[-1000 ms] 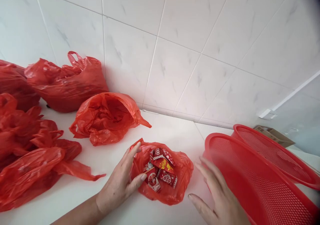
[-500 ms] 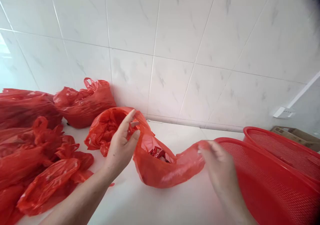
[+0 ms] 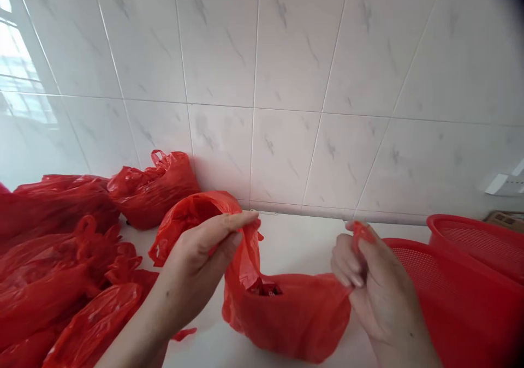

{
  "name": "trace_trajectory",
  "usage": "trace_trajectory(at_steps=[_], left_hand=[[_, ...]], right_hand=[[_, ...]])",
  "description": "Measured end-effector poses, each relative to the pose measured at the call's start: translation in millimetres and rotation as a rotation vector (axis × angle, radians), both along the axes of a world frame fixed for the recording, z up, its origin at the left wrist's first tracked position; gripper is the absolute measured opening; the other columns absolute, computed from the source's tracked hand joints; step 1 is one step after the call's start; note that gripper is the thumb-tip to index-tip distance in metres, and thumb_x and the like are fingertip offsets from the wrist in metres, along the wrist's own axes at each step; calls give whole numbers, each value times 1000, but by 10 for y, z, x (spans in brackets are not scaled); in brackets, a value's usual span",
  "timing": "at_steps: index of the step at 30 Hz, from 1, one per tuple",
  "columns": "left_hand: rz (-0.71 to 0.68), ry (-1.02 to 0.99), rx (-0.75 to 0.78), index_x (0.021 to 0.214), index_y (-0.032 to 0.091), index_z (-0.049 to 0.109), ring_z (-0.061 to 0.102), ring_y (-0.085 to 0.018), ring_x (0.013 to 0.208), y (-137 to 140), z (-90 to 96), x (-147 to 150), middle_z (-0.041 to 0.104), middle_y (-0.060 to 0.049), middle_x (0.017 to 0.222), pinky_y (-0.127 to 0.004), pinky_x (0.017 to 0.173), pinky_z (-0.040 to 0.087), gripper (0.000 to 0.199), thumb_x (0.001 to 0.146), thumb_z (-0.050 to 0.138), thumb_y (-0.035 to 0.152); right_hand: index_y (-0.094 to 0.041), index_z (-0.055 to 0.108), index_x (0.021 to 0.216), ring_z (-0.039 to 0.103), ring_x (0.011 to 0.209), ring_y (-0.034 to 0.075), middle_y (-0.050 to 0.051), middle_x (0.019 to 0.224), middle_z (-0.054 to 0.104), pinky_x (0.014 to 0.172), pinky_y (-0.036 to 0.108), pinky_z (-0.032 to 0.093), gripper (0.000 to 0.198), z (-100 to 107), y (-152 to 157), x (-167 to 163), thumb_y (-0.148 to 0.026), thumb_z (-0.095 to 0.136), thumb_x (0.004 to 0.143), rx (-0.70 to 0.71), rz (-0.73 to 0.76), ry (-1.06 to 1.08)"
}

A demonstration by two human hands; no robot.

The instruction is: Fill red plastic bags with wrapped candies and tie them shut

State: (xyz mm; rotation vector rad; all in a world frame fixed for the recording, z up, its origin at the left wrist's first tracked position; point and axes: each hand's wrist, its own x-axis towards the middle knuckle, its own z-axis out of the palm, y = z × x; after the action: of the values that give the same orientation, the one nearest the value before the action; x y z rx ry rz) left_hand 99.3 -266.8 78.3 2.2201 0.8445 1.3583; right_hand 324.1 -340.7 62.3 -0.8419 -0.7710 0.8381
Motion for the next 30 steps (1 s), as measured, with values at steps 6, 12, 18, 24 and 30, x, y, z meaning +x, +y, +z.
trace_trajectory(at_steps=[6,12,18,24,30], left_hand=[[-207,-168,-149,118,35,50,68,-14,89,-230,-36,161,71,3,97,-23,74,56,39,85,56,16],[-543,-275,-404,100,27,56,65,-13,83,-352,-77,335,66,0,96,-23,69,56,18,84,61,20],[-363,9,76,103,26,60,59,-15,91,-229,-111,324,61,-2,99,-26,79,50,31,76,71,17],[-204,210,128,83,21,64,55,-13,68,-85,-238,365,58,0,74,-24,62,44,14,85,54,10],[-124,124,-124,79,21,57,56,-17,101,-37,-287,417,61,-3,108,-29,85,43,15,86,48,12]], right_hand=[[-31,31,137,41,45,6,-9,57,52,47,18,32,87,17,-218,-328,-37,79,64,-258,387,-259],[-22,60,91,45,55,9,-5,61,50,50,21,32,35,-37,-123,-632,-34,77,63,-371,468,-437],[-19,46,62,30,42,5,-8,46,37,42,20,24,29,-23,5,-471,-37,61,78,-382,410,-336],[-19,55,91,38,43,6,-6,53,51,46,20,32,19,-74,-17,-280,-36,53,84,-399,406,-396],[-22,63,108,55,72,17,3,77,60,76,34,45,40,-95,-99,-89,-48,39,89,-192,373,-546]])
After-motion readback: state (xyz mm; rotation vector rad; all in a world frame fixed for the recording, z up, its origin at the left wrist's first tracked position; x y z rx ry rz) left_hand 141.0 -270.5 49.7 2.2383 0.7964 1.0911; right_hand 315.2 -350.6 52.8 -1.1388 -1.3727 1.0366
